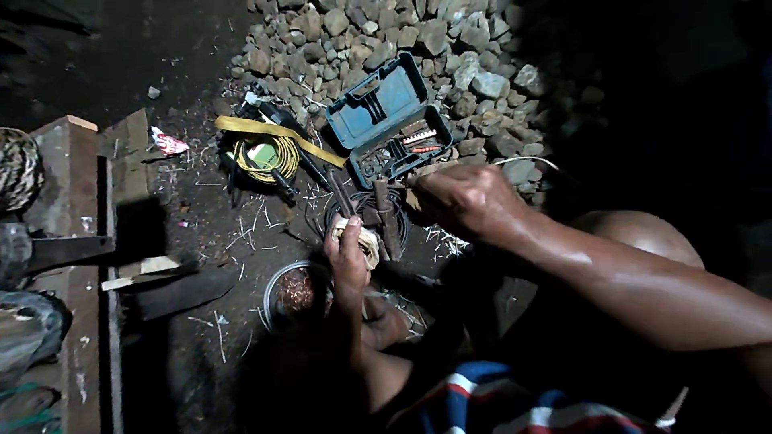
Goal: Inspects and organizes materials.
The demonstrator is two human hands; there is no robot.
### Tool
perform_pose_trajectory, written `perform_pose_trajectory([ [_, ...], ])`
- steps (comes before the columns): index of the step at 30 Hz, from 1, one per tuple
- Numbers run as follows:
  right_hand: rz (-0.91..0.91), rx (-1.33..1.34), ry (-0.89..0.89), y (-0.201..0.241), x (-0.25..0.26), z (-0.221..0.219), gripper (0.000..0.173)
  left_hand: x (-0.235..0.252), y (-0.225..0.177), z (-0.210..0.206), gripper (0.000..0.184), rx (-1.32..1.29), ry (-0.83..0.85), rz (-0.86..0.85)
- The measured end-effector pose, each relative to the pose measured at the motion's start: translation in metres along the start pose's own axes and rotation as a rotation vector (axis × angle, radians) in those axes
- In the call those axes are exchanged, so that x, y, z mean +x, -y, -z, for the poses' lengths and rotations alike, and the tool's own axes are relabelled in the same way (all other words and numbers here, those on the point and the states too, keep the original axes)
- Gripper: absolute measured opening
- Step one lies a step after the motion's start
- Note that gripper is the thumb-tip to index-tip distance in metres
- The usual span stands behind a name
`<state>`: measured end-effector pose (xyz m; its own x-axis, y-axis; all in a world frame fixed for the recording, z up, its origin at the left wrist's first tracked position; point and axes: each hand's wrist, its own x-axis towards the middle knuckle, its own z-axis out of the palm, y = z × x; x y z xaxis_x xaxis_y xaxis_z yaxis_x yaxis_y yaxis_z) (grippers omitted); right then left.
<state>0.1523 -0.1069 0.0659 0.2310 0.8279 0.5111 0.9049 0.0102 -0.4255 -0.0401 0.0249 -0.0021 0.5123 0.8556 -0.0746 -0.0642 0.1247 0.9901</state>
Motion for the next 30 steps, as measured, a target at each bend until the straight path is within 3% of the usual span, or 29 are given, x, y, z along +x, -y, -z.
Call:
perform_pose_trajectory([
  [3,-0.025,0.057,0.014,-0.001,-0.001,-0.002,0.020,0.001,-0.001,0.000,0.036,0.012,-0.016,0.007],
  [6,-0.408,0.431,0.188,0.002,0.005,0.006,0.016,0.001,-0.001,-0.002,0.036,0.003,-0.011,0.014],
  [8,-0.537,0.593,0.224,-0.002,0.008,0.011,0.016,0.000,0.000,-0.004,0.034,-0.014,-0.006,0.028],
  [12,-0.478,0.481,0.137,-0.007,0.005,0.012,0.018,0.001,-0.001,-0.008,0.032,-0.076,-0.025,0.078],
  [15,-0.526,0.708,0.099,-0.009,0.005,0.004,0.015,0.003,0.000,-0.009,0.032,-0.116,-0.067,0.129],
  [19,-0.659,0.948,0.241,0.002,-0.003,-0.018,0.018,0.002,0.002,-0.014,0.036,-0.185,-0.068,0.172],
  [23,-0.643,0.913,0.362,0.017,-0.010,-0.037,0.012,-0.003,0.000,-0.021,0.036,-0.246,-0.021,0.219],
  [30,-0.636,0.817,0.391,0.015,-0.011,-0.044,0.012,-0.004,0.000,-0.015,0.046,-0.279,0.069,0.294],
])
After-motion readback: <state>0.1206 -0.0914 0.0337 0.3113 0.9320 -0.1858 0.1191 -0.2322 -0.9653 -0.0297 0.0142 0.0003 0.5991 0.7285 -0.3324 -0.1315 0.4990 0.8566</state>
